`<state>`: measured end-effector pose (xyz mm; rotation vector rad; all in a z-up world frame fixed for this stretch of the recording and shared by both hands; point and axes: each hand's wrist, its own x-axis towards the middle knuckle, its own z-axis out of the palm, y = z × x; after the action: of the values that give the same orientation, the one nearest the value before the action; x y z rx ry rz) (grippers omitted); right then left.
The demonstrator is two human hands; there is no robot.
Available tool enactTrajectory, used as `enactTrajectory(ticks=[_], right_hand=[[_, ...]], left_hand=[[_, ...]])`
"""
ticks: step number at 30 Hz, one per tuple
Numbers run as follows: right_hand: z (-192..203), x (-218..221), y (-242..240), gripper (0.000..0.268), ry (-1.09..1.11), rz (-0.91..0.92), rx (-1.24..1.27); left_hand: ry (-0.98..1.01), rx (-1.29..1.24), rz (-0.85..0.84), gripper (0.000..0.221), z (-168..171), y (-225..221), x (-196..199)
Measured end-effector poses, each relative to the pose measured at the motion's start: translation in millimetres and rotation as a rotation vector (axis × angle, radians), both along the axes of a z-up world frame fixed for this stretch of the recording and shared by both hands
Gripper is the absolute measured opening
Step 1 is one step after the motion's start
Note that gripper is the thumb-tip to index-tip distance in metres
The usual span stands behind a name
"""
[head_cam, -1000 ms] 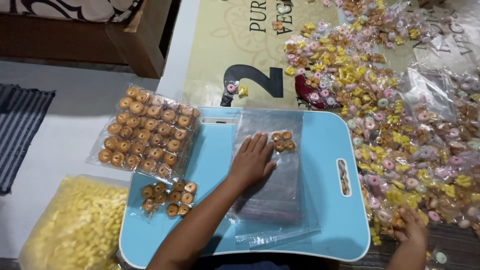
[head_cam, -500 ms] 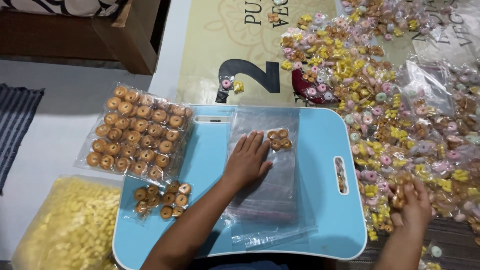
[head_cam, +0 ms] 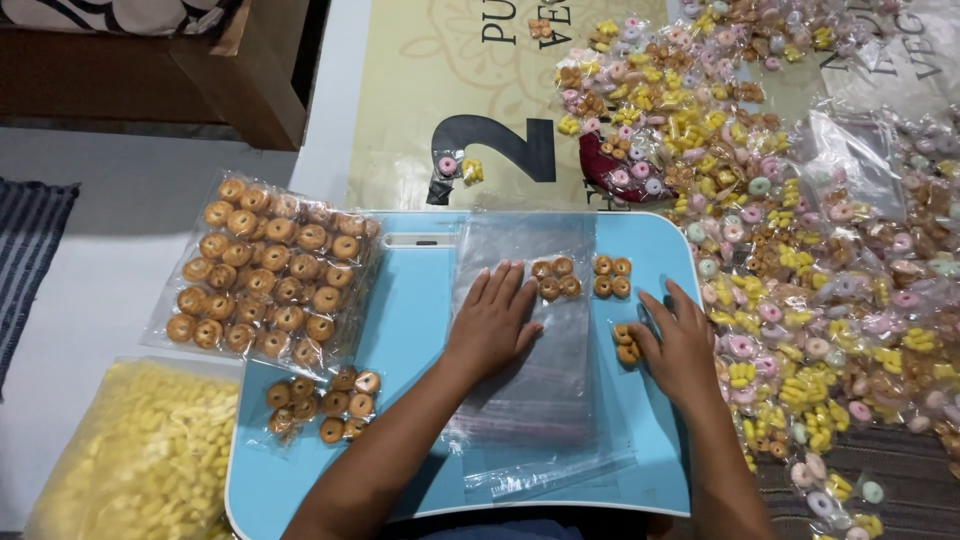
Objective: Packaging small donut-shaped items into clear plastic bags and arranging them in a grid.
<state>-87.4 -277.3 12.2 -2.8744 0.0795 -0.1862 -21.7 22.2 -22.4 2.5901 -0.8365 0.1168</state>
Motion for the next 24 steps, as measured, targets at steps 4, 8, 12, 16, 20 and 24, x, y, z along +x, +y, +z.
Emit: enactTrajectory(ticks=[4, 8, 12, 16, 20, 24], right_hand=[[9, -28, 20, 0.048, -0.413, 0.084, -0.107], [-24, -62, 43, 0.083, 0.025, 0.12, -0.143], [-23, -68, 42, 0.08, 0.068, 0.092, -0.088], [-26, -71, 44, 0.066, -0.165, 0.098, -0.12], [-35, -72, 33, 0.052, -0.232, 0.096, -0.208], [-33, -73, 28, 0.057, -0.14, 0.055, -0.088]], left_hand=[[-0.03, 0.015, 0.008, 0.068, -1, -1, -1], [-0.004, 0.017, 0.006, 0.068, -1, -1, 0], [0.011, 0.029, -0.002, 0.068, 2, 2, 0], [0.007, 0.034, -0.001, 0.068, -1, 0, 0], [0.019, 0.011, -0.006, 0.067, 1, 0, 0], [0.01, 0.02, -0.008, 0.068, -2, 1, 0]])
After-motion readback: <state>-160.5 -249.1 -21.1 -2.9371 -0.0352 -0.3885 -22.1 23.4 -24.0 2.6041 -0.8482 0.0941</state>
